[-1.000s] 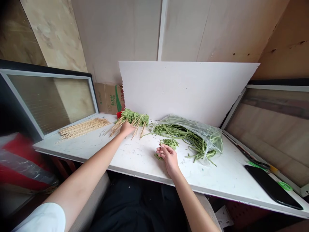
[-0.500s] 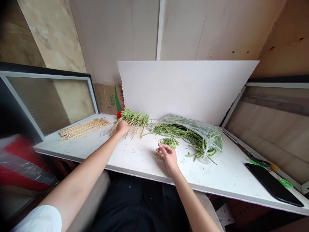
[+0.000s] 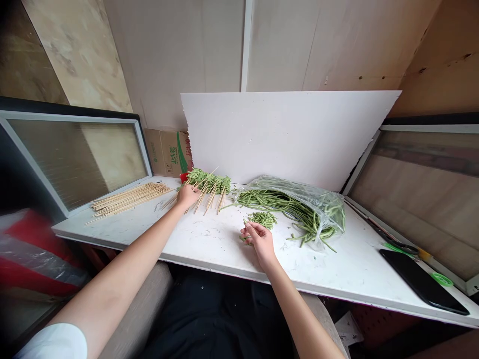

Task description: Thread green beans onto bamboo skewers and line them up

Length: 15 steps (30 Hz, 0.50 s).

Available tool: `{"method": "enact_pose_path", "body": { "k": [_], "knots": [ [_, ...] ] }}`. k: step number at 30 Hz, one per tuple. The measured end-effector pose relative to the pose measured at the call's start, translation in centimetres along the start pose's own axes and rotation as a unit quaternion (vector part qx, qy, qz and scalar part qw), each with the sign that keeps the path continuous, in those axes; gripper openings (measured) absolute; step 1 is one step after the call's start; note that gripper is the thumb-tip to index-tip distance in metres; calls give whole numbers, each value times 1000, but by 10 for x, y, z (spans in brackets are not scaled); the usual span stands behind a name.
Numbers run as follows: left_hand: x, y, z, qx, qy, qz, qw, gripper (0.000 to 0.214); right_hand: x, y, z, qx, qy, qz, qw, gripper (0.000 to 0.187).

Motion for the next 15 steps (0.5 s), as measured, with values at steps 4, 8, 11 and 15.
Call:
{"method": "enact_pose_path", "body": {
  "k": [4,8,11,15],
  "knots": [
    [-5,15,-6,2,24,30,999,22,-2,-1,0,-7,5,2,1000,47],
    [-6,29,5,15,8,44,999,28,-2,-2,0,-14,5,-4,1000,47],
    [-4,38,15,26,-3,45,999,31,-2,-1,0,-9,7,-5,1000,46],
    [-3,46,20,30,-6,46,998,24,-1,0,-1,-7,12,-2,1000,49]
  ]
}}
Point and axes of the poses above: each hand's wrist, its own x-axis towards the middle knuckle, its own z-axis out of the palm, y = z × x, the point moved 9 cm from there along x, towards the middle knuckle, and after that the axes turned 6 degrees about y, right-handed, at the moved point
